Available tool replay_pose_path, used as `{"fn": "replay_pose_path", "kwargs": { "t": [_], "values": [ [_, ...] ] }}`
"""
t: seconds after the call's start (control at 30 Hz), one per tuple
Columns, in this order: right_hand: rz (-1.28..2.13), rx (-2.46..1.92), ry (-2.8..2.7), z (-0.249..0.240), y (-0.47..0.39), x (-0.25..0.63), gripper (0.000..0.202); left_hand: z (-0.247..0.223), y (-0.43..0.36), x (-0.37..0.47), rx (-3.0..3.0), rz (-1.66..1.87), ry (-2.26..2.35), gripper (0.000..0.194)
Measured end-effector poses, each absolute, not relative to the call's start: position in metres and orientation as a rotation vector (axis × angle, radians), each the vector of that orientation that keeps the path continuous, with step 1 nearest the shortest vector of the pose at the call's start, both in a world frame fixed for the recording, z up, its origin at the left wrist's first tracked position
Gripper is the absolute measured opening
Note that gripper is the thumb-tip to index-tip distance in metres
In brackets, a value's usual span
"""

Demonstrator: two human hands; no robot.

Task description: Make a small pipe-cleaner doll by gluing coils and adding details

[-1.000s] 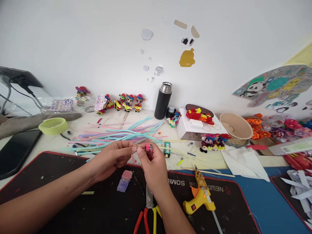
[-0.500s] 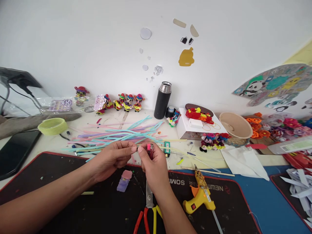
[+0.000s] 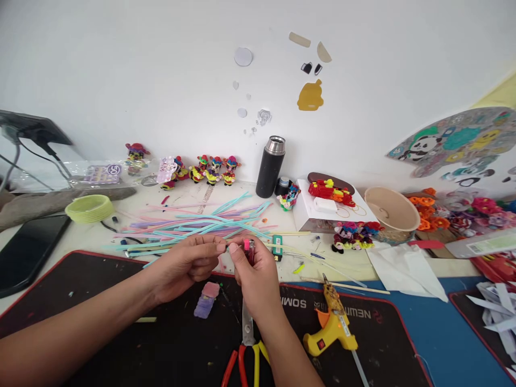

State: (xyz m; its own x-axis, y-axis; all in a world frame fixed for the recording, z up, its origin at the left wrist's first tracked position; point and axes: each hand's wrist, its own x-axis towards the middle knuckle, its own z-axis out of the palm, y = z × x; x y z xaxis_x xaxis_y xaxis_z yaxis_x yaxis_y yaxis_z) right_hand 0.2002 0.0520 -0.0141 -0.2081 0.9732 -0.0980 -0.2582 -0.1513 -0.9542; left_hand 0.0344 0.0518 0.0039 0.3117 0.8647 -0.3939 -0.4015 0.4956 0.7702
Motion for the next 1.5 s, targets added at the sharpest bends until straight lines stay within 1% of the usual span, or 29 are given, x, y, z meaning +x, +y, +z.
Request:
{"fn": "replay_pose_path", "kwargs": {
  "t": [0.17, 0.37, 0.47, 0.53, 0.77, 0.9, 1.03, 1.13, 1.3, 1.5],
  "values": [
    [1.514, -1.018, -1.136, -0.014, 0.052, 0.202, 0.037, 0.004, 0.053, 0.033, 0.586, 0.884, 0.849, 0.039],
    [1.529, -1.011, -1.138, -0.012, 0.051, 0.202, 0.037, 0.005, 0.053, 0.034, 0.533, 0.863, 0.835, 0.046],
    [1.539, -0.996, -1.128, -0.011, 0.051, 0.201, 0.038, 0.0, 0.054, 0.035, 0.474, 0.884, 0.821, 0.039],
    [1.527, -0.998, -1.128, -0.011, 0.05, 0.201, 0.038, -0.003, 0.055, 0.036, 0.406, 0.923, 0.814, 0.034],
    [1.482, -1.039, -1.277, -0.005, 0.044, 0.2, 0.028, 0.004, 0.06, 0.04, 0.098, 1.184, 0.778, 0.041],
    [1.36, -1.09, -1.491, 0.0, 0.041, 0.197, 0.019, 0.013, 0.06, 0.043, 0.006, 1.264, 0.762, 0.048],
    [1.252, -1.148, -1.658, -0.004, 0.037, 0.193, 0.014, 0.016, 0.057, 0.044, 0.011, 1.237, 0.669, 0.057],
    [1.206, -1.173, -1.768, -0.009, 0.034, 0.191, 0.011, 0.014, 0.055, 0.045, 0.048, 1.211, 0.636, 0.06],
    [1.019, -1.2, -1.957, -0.014, 0.031, 0.191, 0.011, 0.007, 0.052, 0.048, 0.051, 1.184, 0.611, 0.062],
    [0.857, -1.202, -2.032, -0.013, 0.03, 0.191, 0.012, 0.006, 0.051, 0.05, 0.036, 1.168, 0.628, 0.065]
  ]
}}
